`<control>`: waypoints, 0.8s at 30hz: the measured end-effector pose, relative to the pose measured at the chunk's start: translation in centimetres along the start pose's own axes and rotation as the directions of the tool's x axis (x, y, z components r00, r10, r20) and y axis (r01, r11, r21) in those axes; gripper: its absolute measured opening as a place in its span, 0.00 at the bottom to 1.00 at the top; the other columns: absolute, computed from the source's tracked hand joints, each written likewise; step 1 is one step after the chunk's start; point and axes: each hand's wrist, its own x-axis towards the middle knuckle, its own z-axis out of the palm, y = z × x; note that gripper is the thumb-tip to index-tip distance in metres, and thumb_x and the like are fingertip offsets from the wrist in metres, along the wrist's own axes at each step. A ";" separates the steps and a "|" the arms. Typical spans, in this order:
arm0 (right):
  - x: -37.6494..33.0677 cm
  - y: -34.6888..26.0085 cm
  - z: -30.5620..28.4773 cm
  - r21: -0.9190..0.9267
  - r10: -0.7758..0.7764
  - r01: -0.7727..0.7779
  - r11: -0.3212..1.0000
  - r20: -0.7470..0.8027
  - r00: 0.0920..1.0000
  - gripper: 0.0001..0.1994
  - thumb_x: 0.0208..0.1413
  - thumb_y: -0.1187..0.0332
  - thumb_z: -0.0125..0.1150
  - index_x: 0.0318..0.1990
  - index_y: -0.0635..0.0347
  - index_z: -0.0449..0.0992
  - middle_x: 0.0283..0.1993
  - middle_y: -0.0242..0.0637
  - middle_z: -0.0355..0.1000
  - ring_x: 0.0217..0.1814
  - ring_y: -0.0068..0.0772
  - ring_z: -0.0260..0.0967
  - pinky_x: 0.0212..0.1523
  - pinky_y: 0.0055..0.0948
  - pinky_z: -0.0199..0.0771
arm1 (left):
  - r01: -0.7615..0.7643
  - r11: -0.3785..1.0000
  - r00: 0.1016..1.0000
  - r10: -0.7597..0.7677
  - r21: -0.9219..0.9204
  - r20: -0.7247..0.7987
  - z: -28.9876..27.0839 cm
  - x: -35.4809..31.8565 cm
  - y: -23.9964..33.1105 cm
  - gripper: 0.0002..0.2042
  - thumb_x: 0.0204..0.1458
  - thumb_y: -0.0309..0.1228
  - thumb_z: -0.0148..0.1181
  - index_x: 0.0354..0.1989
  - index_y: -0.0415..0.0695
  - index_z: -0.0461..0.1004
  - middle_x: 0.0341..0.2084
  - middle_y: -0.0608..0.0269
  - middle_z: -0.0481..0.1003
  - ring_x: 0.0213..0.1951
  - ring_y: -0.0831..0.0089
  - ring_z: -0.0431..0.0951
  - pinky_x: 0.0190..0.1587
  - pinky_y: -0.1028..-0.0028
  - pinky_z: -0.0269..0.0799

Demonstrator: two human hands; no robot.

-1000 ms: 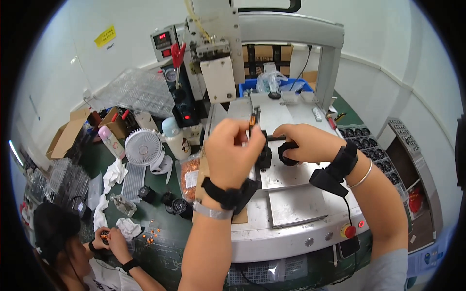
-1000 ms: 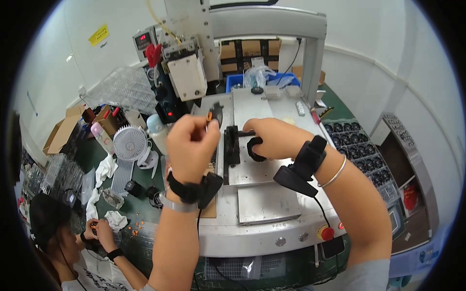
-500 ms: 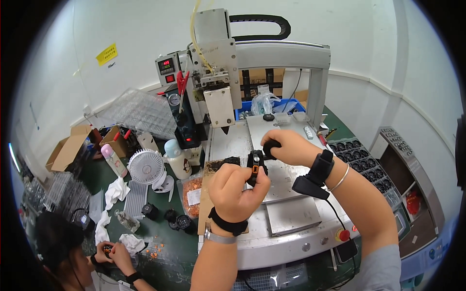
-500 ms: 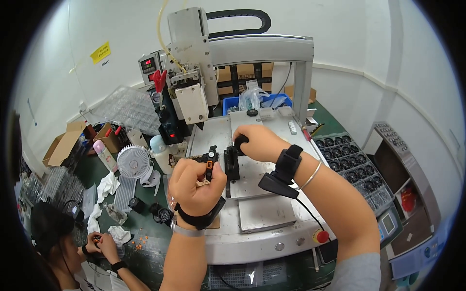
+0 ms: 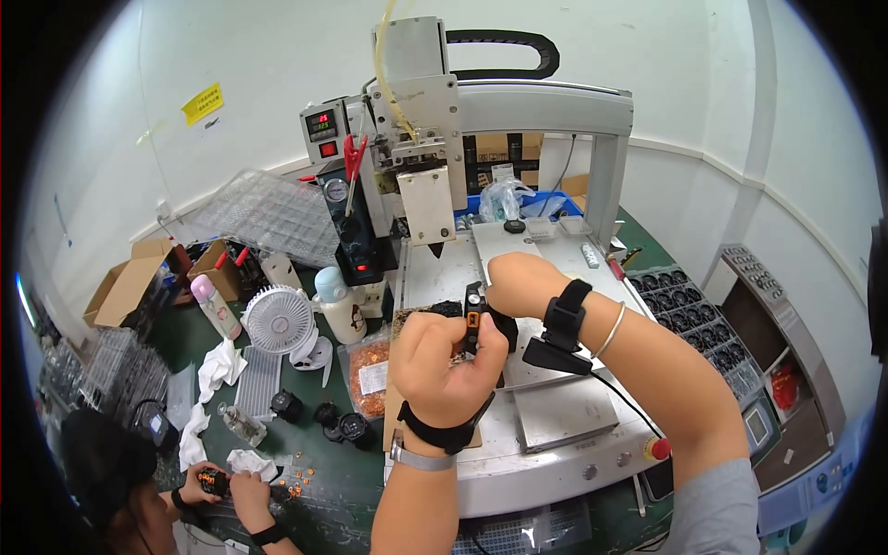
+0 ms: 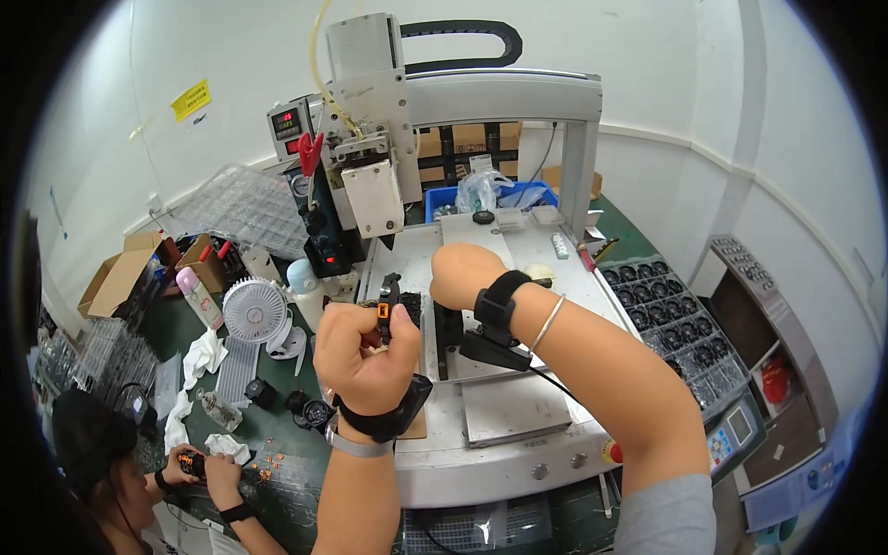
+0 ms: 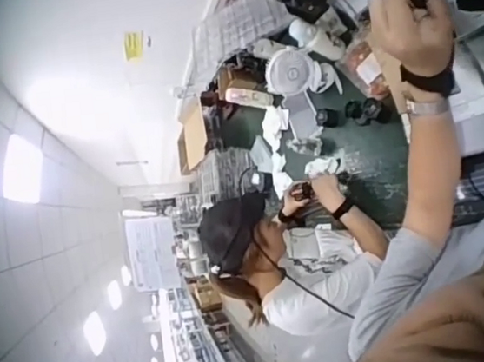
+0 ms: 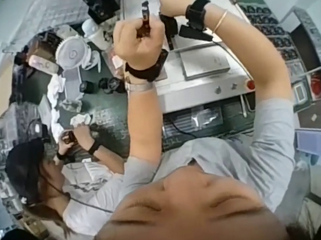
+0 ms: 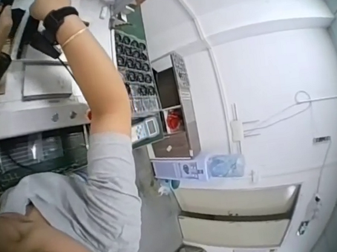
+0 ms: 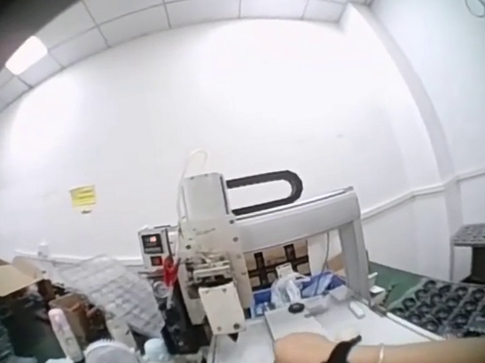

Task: The person picks up a counter, places it into a machine jig, and presses a button to operate the machine. They then remove the counter to press its buttons by hand and use a handheld controller to adjust the machine before repeating the process.

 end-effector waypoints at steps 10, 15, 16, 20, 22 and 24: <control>0.5 -1.3 -0.7 -0.148 0.008 0.045 0.988 0.340 0.941 0.11 0.43 0.70 0.49 0.29 0.64 0.78 0.36 0.50 0.73 0.39 0.48 0.72 0.38 0.39 0.71 | 0.042 0.999 0.998 -0.042 0.012 -0.043 -0.1 0.0 -0.2 0.09 0.37 0.19 0.61 0.18 0.40 0.65 0.15 0.67 0.62 0.16 0.80 0.58 0.16 0.80 0.50; -0.6 -2.0 -0.2 -0.218 0.115 -0.082 0.972 0.144 0.983 0.19 0.52 0.59 0.43 0.47 0.58 0.72 0.48 0.47 0.69 0.50 0.47 0.66 0.48 0.44 0.64 | 0.064 0.998 0.997 -0.063 0.023 -0.053 -0.4 0.1 -0.3 0.08 0.36 0.22 0.63 0.18 0.40 0.67 0.14 0.63 0.64 0.15 0.73 0.63 0.15 0.77 0.56; -0.6 -1.4 0.9 -0.173 0.011 -0.002 0.985 0.053 0.999 0.22 0.53 0.55 0.41 0.51 0.57 0.68 0.52 0.49 0.65 0.55 0.49 0.61 0.52 0.48 0.58 | 0.065 0.998 0.997 -0.064 0.025 -0.052 -0.3 0.1 -0.4 0.08 0.36 0.22 0.63 0.18 0.40 0.67 0.14 0.63 0.64 0.15 0.73 0.63 0.15 0.77 0.56; -0.9 -1.4 2.3 -0.038 -0.014 0.019 0.999 0.119 0.993 0.30 0.55 0.45 0.36 0.60 0.54 0.57 0.61 0.52 0.52 0.63 0.55 0.47 0.59 0.56 0.42 | 0.081 0.996 0.992 -0.078 0.027 -0.103 -0.6 0.5 -0.5 0.09 0.37 0.23 0.63 0.17 0.41 0.65 0.13 0.64 0.63 0.14 0.74 0.60 0.15 0.77 0.54; -1.1 -1.0 1.4 0.001 0.012 -0.012 1.000 -0.096 0.995 0.30 0.55 0.45 0.36 0.60 0.56 0.57 0.59 0.50 0.54 0.62 0.54 0.49 0.57 0.57 0.45 | 0.110 0.994 0.982 -0.105 0.021 -0.158 -0.4 0.4 -0.8 0.11 0.38 0.23 0.62 0.16 0.41 0.63 0.13 0.65 0.61 0.14 0.75 0.58 0.16 0.76 0.51; -2.8 0.8 -2.7 0.210 0.049 0.009 0.978 -0.273 0.961 0.28 0.57 0.49 0.41 0.56 0.62 0.60 0.57 0.50 0.57 0.63 0.48 0.49 0.59 0.44 0.49 | 0.286 0.957 0.940 -0.291 -0.050 -0.180 0.3 -0.3 -1.7 0.11 0.40 0.23 0.61 0.17 0.41 0.62 0.14 0.67 0.59 0.16 0.77 0.57 0.19 0.78 0.51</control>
